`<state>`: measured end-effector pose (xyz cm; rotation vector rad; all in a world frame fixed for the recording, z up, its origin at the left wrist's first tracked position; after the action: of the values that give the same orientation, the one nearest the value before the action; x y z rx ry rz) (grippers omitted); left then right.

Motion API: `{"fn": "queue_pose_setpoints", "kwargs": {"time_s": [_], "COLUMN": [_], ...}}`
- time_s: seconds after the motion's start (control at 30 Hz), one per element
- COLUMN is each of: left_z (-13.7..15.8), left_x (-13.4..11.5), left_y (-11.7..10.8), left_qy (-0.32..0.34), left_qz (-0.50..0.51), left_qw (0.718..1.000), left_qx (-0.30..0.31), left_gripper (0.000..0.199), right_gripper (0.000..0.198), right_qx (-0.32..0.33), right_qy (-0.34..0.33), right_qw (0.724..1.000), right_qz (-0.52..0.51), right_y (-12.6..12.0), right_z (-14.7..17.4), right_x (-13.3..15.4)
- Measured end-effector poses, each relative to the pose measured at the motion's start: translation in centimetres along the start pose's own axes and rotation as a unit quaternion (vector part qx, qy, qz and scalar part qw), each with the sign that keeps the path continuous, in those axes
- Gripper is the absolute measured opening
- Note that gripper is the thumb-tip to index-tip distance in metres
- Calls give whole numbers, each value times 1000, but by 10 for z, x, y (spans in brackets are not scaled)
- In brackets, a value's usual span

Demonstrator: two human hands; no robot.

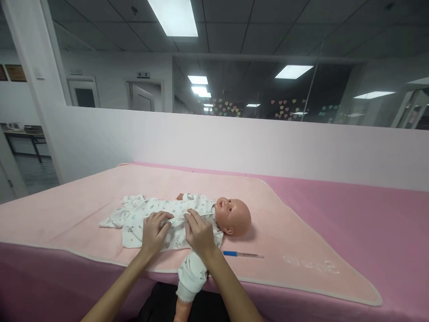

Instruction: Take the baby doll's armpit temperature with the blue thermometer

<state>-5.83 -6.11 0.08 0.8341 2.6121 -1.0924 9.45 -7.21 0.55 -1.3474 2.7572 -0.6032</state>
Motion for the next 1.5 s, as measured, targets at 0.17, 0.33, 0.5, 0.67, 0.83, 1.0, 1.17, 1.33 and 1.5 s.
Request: {"fn": "queue_pose_setpoints", "kwargs": {"time_s": [0.17, 0.33, 0.5, 0.67, 0.83, 1.0, 1.17, 1.33, 1.5], "left_z": [2, 2, 2, 2, 2, 1, 1, 1, 1], "left_x": [-5, -5, -4, -5, -4, -4, -6, -5, -4], "left_y": [0, 0, 0, 2, 2, 1, 0, 0, 0], "left_qy": [-8, -15, -15, -10, -20, -20, -11, -12, -21], "left_qz": [9, 28, 27, 9, 11, 37, 52, 48, 54], "left_qw": [1000, 999, 1000, 1000, 1000, 999, 998, 999, 998], "left_qx": [-8, 1, 0, -3, 3, 19, 19, 14, 18], "left_gripper": [14, 16, 19, 20, 21, 25, 26, 26, 27], "right_gripper": [24, 13, 10, 12, 17, 16, 14, 19, 19], "right_qx": [98, 107, 95, 88, 98, 94, 100, 107, 122], "right_qy": [29, 53, 52, 69, 58, 75, 99, 89, 85], "right_qw": [994, 993, 994, 994, 993, 990, 986, 988, 988], "right_qz": [-34, -24, -16, -5, -35, -70, -86, -71, -49], "right_y": [19, 27, 28, 29, 28, 28, 31, 32, 33], "right_z": [-10, -4, -1, -1, -2, -2, 0, 0, 0], "right_x": [21, 17, 13, 13, 14, 9, 5, 6, 5]}}
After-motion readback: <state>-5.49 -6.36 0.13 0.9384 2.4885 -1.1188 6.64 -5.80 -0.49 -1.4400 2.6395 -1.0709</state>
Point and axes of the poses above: each hand's wrist, its own z-axis away from the middle knuckle, its own y-axis out of the palm, x = y × z, the point moved 4 cm from there along -z, towards the middle knuckle, and after that the axes turned 5 degrees about -z, right-handed, at the moved point
